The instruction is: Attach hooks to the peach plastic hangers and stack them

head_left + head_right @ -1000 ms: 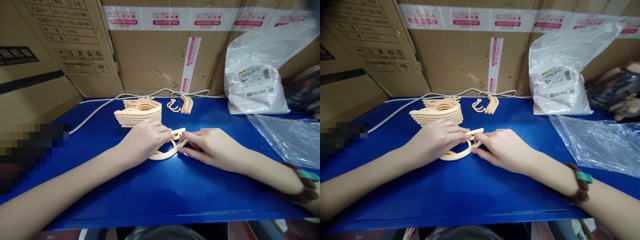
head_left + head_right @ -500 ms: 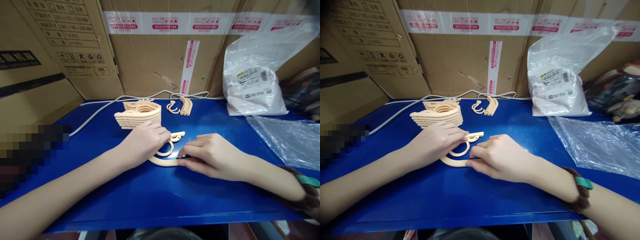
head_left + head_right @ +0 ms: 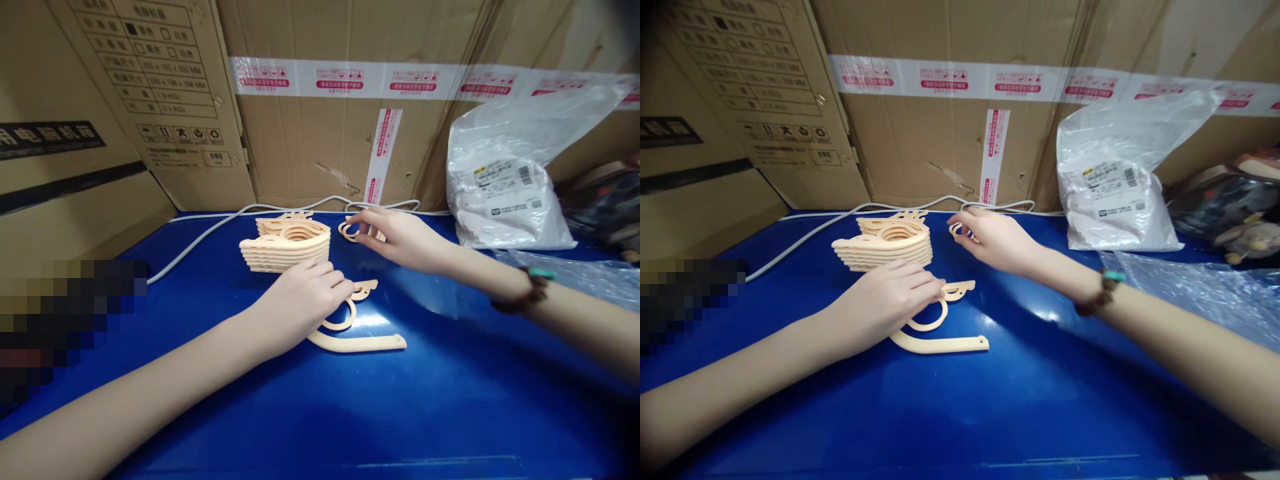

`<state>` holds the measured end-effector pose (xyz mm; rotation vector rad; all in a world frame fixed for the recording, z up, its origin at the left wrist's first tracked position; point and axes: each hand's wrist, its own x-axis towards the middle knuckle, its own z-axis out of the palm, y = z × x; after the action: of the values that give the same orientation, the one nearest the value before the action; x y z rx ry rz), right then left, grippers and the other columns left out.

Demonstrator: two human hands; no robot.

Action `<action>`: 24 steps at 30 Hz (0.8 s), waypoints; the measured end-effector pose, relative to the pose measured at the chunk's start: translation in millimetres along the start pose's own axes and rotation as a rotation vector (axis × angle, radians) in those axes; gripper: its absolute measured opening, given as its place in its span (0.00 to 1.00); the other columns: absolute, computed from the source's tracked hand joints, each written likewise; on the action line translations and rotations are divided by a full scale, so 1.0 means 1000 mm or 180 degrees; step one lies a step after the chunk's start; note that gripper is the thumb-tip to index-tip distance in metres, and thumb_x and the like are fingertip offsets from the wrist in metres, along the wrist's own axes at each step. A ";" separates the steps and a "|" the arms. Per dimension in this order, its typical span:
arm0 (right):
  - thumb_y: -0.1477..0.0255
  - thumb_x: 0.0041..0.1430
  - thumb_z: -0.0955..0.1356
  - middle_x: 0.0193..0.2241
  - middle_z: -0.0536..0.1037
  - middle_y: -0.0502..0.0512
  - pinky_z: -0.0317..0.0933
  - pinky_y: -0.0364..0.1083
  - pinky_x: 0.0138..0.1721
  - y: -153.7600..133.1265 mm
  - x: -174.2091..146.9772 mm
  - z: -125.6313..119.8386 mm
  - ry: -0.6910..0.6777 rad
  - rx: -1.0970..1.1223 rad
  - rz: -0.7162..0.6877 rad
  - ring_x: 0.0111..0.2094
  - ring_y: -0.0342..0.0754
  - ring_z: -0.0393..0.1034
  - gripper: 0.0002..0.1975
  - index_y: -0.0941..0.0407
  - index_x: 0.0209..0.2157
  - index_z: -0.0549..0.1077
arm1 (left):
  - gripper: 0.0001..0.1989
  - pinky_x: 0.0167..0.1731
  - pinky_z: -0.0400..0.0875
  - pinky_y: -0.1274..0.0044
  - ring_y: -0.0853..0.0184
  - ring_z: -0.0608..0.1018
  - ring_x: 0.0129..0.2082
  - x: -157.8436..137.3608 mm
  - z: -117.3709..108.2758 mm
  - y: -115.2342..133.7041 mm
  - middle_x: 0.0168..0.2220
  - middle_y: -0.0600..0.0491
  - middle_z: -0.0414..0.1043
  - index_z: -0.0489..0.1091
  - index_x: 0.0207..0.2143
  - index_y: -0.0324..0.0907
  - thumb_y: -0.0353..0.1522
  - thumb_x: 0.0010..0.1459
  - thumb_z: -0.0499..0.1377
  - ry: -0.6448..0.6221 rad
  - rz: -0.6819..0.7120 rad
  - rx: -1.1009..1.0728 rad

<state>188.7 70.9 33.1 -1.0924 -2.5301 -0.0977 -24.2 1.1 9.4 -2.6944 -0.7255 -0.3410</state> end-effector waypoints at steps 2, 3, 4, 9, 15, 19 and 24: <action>0.69 0.65 0.61 0.45 0.74 0.62 0.61 0.48 0.43 0.014 0.028 0.008 -0.0156 -0.0094 -0.0180 0.43 0.52 0.70 0.17 0.59 0.53 0.68 | 0.05 0.34 0.64 0.75 0.64 0.73 0.33 0.000 0.000 0.000 0.31 0.53 0.72 0.71 0.36 0.38 0.26 0.63 0.54 0.0017 -0.0001 0.0008; 0.70 0.65 0.61 0.46 0.73 0.63 0.61 0.50 0.45 0.019 0.042 0.013 -0.0215 -0.0094 -0.0254 0.46 0.54 0.69 0.19 0.59 0.55 0.67 | 0.06 0.34 0.64 0.75 0.64 0.73 0.33 0.000 0.001 0.000 0.31 0.53 0.72 0.71 0.36 0.38 0.26 0.63 0.54 0.0034 0.0006 0.0020; 0.70 0.65 0.62 0.48 0.72 0.65 0.60 0.51 0.47 0.023 0.055 0.020 -0.0281 -0.0041 -0.0356 0.49 0.55 0.68 0.19 0.60 0.56 0.66 | 0.06 0.34 0.64 0.75 0.64 0.73 0.33 0.000 0.001 -0.001 0.31 0.53 0.73 0.71 0.36 0.38 0.26 0.63 0.54 0.0043 0.0011 0.0034; 0.70 0.67 0.61 0.53 0.70 0.64 0.58 0.50 0.50 0.024 0.100 0.052 -0.0398 0.0079 -0.0736 0.52 0.52 0.66 0.19 0.57 0.58 0.64 | 0.06 0.35 0.65 0.74 0.64 0.73 0.34 0.000 0.002 -0.002 0.33 0.52 0.73 0.70 0.37 0.38 0.24 0.62 0.54 0.0018 0.0037 0.0096; 0.71 0.66 0.61 0.48 0.73 0.65 0.58 0.48 0.47 0.010 0.123 0.067 -0.0375 0.0018 -0.0737 0.47 0.51 0.68 0.14 0.59 0.50 0.70 | 0.05 0.32 0.65 0.73 0.62 0.73 0.33 -0.001 0.005 -0.001 0.32 0.51 0.73 0.70 0.37 0.37 0.23 0.60 0.55 0.0026 0.0076 0.0149; 0.71 0.65 0.62 0.47 0.73 0.67 0.57 0.49 0.45 0.011 0.132 0.070 -0.0336 0.0001 -0.0710 0.46 0.53 0.68 0.15 0.63 0.50 0.71 | 0.05 0.31 0.65 0.73 0.62 0.73 0.32 -0.001 0.005 0.000 0.31 0.51 0.72 0.69 0.36 0.37 0.23 0.60 0.54 0.0050 0.0067 0.0153; 0.73 0.65 0.61 0.51 0.69 0.67 0.56 0.50 0.48 0.015 0.147 0.073 -0.0339 0.0151 -0.0880 0.50 0.54 0.65 0.19 0.61 0.56 0.67 | 0.04 0.31 0.63 0.73 0.62 0.73 0.32 -0.002 0.005 0.000 0.31 0.51 0.72 0.69 0.36 0.36 0.23 0.60 0.55 0.0125 0.0098 0.0137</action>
<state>84.8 197.4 18.8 -0.7425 -2.7509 -0.0542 -24.7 1.9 4.4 -2.6480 -0.6716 -0.3654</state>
